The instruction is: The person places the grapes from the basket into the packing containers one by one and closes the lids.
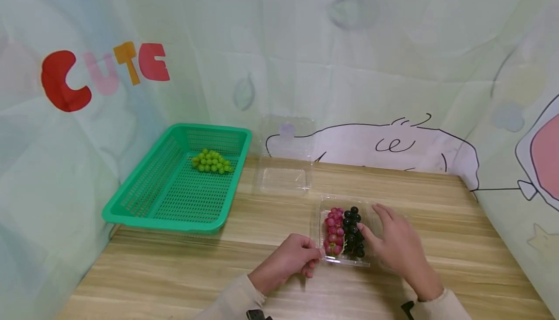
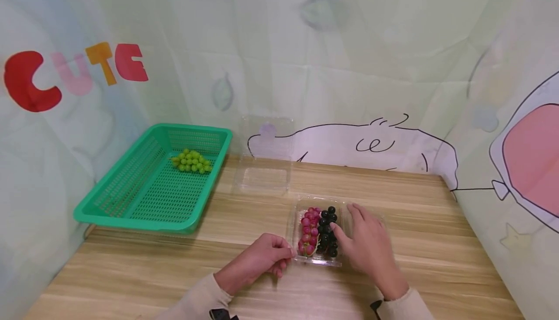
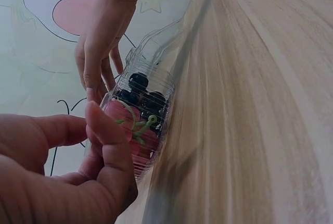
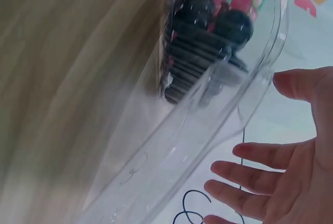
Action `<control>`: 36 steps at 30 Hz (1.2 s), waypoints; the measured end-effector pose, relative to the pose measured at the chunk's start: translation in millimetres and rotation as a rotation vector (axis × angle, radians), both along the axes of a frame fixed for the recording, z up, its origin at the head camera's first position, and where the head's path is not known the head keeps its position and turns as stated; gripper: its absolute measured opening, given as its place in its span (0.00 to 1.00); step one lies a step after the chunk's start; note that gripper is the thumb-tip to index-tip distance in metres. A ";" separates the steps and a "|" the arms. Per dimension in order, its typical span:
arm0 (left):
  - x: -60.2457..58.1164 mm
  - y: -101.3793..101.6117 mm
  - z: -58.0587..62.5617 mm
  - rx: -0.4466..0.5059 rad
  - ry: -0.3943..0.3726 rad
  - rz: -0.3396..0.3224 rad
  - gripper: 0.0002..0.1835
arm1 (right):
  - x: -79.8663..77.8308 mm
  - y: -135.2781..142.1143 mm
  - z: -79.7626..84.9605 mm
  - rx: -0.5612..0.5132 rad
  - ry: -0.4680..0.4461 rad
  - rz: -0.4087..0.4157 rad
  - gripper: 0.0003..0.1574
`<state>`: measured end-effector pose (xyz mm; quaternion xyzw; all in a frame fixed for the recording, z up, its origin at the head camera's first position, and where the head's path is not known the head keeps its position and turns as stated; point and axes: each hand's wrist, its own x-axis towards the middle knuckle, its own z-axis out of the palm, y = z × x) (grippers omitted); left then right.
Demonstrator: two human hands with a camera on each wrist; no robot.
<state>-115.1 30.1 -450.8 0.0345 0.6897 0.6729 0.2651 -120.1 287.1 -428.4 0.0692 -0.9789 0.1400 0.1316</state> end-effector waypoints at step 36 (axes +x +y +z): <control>0.0 0.0 -0.3 -0.026 -0.009 0.000 0.08 | -4.0 24.1 13.2 -0.122 -0.088 -0.094 0.24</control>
